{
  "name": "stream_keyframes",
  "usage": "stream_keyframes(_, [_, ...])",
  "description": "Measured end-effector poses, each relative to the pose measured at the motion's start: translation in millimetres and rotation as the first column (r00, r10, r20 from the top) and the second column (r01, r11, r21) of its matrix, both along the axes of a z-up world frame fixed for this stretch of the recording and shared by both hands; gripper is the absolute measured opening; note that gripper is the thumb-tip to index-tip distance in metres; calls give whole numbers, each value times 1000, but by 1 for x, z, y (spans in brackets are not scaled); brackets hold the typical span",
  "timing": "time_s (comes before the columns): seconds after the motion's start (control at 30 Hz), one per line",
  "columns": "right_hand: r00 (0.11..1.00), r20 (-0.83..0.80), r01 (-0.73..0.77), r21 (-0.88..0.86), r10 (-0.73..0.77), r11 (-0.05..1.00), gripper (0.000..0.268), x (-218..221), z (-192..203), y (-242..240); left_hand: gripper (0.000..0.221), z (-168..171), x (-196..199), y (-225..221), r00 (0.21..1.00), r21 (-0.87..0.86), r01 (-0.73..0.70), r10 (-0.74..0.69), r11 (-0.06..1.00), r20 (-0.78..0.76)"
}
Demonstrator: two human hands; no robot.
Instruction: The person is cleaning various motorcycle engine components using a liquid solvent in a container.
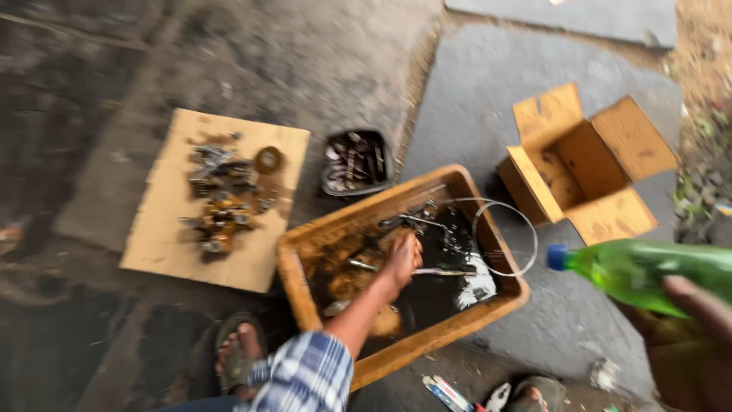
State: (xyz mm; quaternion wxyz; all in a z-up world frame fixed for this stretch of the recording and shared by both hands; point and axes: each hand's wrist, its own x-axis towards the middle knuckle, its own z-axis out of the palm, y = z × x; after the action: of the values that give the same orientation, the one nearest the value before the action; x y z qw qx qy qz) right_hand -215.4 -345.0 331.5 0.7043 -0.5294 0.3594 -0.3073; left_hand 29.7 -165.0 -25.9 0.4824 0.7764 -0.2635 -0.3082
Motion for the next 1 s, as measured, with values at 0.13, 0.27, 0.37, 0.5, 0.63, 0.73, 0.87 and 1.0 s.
stream_keyframes(0.13, [970, -237, -135, -318, 60, 938, 36, 29, 11, 101, 30, 76, -26, 51, 438, -259, -301, -108, 918, -892])
stream_keyframes(0.27, [919, -395, -221, -503, 5, 836, 41, 49, 21, 153, 39, 150, -51, 73, 316, -257, -411, -128, 874, -940])
stream_keyframes(0.37, [882, -469, -210, -487, -51, 848, 46, 46, 29, 176, 26, 168, -55, 81, 306, -238, -419, -110, 876, -946])
stream_keyframes(0.5, [904, -423, -196, -533, -59, 823, 45, 24, 33, 193, 13, 152, -64, 86, 414, -328, -377, -159, 866, -896])
stream_keyframes(0.63, [892, -451, -245, -542, -32, 804, 42, 6, 31, 212, 34, 157, -69, 99, 501, -338, -336, -137, 879, -854])
stream_keyframes(0.73, [894, -444, -224, -562, -62, 796, 40, -6, 23, 215, 42, 142, -73, 102, 451, -303, -355, -121, 885, -884])
stream_keyframes(0.87, [918, -382, -139, -568, -109, 811, 40, -9, 23, 220, 25, 131, -74, 98, 414, -306, -344, -149, 888, -898])
stream_keyframes(1.0, [927, -355, -113, -567, -118, 816, 42, -3, 30, 224, 15, 133, -77, 94, 396, -329, -309, -194, 892, -897])
